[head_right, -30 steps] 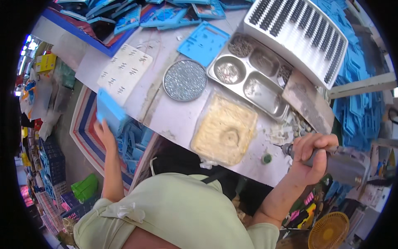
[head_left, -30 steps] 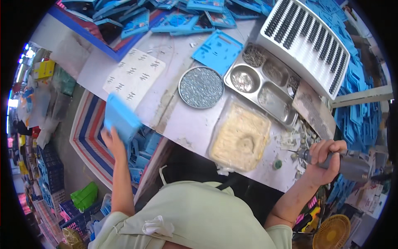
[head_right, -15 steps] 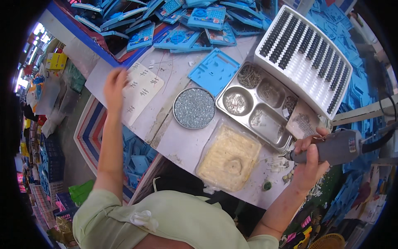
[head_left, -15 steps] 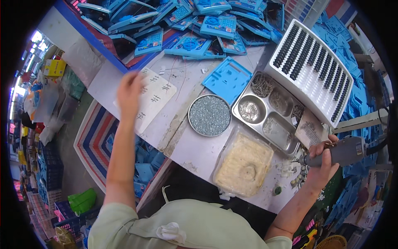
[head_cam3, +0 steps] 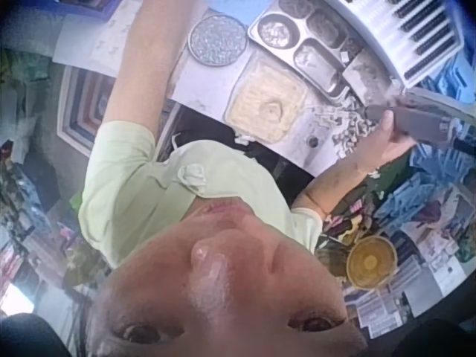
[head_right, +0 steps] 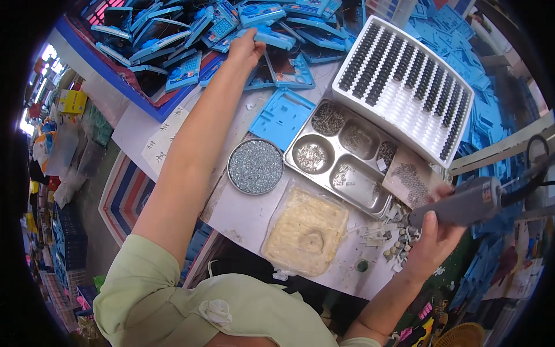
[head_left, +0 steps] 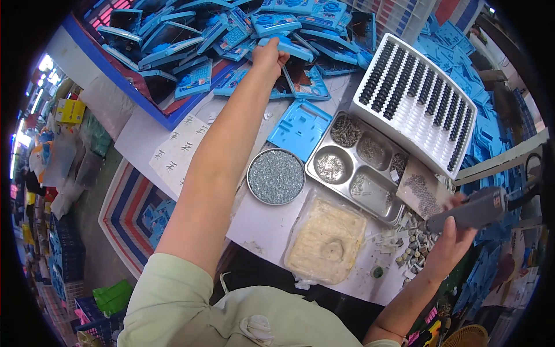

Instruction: The recorder is assembling an electronic device by soldering components, installing a speaker and board, and securing the blue plastic housing with screws.

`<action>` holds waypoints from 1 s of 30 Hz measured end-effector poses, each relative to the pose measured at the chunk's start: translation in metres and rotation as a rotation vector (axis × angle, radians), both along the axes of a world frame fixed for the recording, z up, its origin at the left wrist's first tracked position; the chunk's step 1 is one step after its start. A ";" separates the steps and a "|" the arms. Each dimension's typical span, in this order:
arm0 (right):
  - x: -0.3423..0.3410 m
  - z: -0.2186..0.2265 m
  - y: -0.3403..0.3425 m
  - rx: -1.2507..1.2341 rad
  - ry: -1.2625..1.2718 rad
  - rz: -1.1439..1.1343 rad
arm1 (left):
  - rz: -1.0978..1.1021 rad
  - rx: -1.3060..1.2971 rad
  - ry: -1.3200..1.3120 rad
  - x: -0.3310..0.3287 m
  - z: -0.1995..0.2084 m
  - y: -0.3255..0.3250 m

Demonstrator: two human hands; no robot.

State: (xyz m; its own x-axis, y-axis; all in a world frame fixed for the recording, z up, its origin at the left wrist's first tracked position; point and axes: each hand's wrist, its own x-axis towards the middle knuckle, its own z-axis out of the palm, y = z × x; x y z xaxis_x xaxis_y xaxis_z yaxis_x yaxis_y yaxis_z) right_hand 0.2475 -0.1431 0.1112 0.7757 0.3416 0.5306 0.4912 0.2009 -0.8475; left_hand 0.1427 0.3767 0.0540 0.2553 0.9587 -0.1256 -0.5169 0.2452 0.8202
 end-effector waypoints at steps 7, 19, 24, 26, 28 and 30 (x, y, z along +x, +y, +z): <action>-0.067 -0.028 0.018 -0.037 0.119 0.350 | 0.092 1.367 0.890 -0.098 0.048 -0.207; -0.098 -0.091 -0.010 -0.421 0.998 0.844 | -0.795 1.715 0.924 -0.194 -0.004 -0.388; -0.091 -0.092 -0.034 -0.925 0.330 0.463 | -0.776 1.626 0.727 -0.193 -0.045 -0.394; -0.090 -0.095 -0.036 -1.050 0.030 0.381 | -0.801 1.611 0.693 -0.196 -0.056 -0.398; -0.089 -0.098 -0.032 -1.038 -0.103 0.323 | -0.813 1.561 0.697 -0.190 -0.058 -0.399; -0.079 -0.105 -0.029 -1.014 0.003 0.362 | -0.871 1.515 0.713 -0.181 -0.059 -0.398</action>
